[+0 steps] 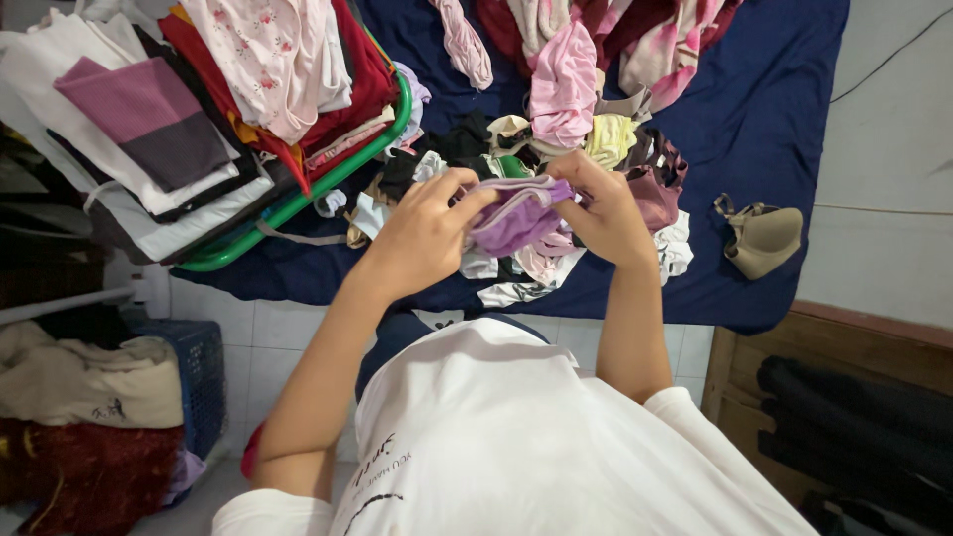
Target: The person sorts and folds clothing items including socks, underwear, and bras on a bed, spreading each item out by hand before folding it.
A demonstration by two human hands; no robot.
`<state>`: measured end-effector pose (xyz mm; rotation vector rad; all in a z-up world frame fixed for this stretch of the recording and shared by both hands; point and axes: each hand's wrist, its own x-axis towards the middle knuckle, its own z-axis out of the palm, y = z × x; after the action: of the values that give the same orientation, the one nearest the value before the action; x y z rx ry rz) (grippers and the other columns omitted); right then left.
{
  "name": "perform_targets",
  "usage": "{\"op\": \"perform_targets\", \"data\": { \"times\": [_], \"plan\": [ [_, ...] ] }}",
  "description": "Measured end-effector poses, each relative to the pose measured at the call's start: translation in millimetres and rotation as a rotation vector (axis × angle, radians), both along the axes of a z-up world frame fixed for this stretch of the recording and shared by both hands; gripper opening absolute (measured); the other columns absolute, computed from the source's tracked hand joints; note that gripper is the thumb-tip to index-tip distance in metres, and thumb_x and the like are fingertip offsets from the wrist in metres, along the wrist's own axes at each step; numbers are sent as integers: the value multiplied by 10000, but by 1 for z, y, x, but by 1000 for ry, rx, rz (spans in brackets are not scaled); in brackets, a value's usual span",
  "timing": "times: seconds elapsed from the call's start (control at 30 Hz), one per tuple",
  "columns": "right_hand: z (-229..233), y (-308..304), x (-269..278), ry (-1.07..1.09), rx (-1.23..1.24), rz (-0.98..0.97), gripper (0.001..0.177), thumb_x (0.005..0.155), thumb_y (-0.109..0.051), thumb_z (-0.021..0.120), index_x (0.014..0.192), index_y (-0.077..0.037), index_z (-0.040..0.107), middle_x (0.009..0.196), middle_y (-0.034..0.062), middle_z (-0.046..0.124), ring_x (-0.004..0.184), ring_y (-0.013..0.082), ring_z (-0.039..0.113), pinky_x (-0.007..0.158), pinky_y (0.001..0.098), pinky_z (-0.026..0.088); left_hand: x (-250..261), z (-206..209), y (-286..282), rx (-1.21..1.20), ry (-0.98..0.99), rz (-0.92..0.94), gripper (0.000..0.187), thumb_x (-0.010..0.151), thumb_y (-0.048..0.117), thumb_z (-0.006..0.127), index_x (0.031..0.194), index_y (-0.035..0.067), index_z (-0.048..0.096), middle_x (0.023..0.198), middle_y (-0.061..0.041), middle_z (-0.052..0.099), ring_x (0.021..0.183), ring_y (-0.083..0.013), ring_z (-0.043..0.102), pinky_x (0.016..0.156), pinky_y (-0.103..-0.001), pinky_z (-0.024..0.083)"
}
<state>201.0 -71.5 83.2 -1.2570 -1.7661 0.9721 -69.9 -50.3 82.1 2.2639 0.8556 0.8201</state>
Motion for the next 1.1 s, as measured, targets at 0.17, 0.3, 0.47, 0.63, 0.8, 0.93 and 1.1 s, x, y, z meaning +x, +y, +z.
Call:
{"op": "perform_targets", "data": {
  "times": [0.17,0.3,0.47,0.63,0.8,0.93,1.1],
  "plan": [
    [2,8,-4,34,-9,-88,207,921,89,679,1093,9,597,971,23,691,904,58,661,784,209,535,-2,-4,5,66,-67,57,309,888,235,786,1004,-25,668,1178,-214,640,1038,-409,620,924,-472,484],
    [-6,17,-10,155,-62,-161,214,960,88,688,1125,-10,592,991,20,694,918,47,643,779,202,512,-3,-9,8,-276,-152,160,285,876,202,831,992,-13,683,975,-135,696,823,-303,695,761,-357,543],
    [-24,26,-25,355,55,-231,180,1099,28,653,1210,-48,534,1045,-35,607,925,34,551,801,210,445,0,-40,15,-585,-725,262,383,990,239,775,1270,29,619,1133,-78,738,997,-137,720,853,-280,574],
    [-25,37,-28,732,61,-351,74,1161,-96,594,1209,-75,542,1014,-45,550,872,17,500,790,174,406,-9,-92,11,-1043,-760,60,420,1027,276,663,1379,64,572,1224,-94,704,1077,-109,675,919,-256,540],
    [-27,42,-17,829,90,-483,83,1122,-136,594,1159,-74,553,1049,-13,595,965,60,552,889,229,468,-9,-120,-24,-1273,-1026,-6,463,1017,294,666,1399,89,503,1250,-107,641,1093,-152,637,861,-297,504],
    [-33,42,-9,839,127,-548,93,1112,-148,596,1144,-65,572,1052,3,615,968,72,569,909,250,486,-10,-117,-35,-1245,-1229,-89,348,1035,276,670,1226,24,525,1422,-123,595,1193,-189,609,1031,-355,525],
    [-36,37,-8,814,135,-579,112,1118,-153,597,1160,-51,581,1074,3,615,983,66,564,924,236,483,4,-103,-37,-819,-1012,-23,406,904,-8,767,1158,90,466,1423,-72,526,1283,-133,549,1081,-338,494]
  ]
}}
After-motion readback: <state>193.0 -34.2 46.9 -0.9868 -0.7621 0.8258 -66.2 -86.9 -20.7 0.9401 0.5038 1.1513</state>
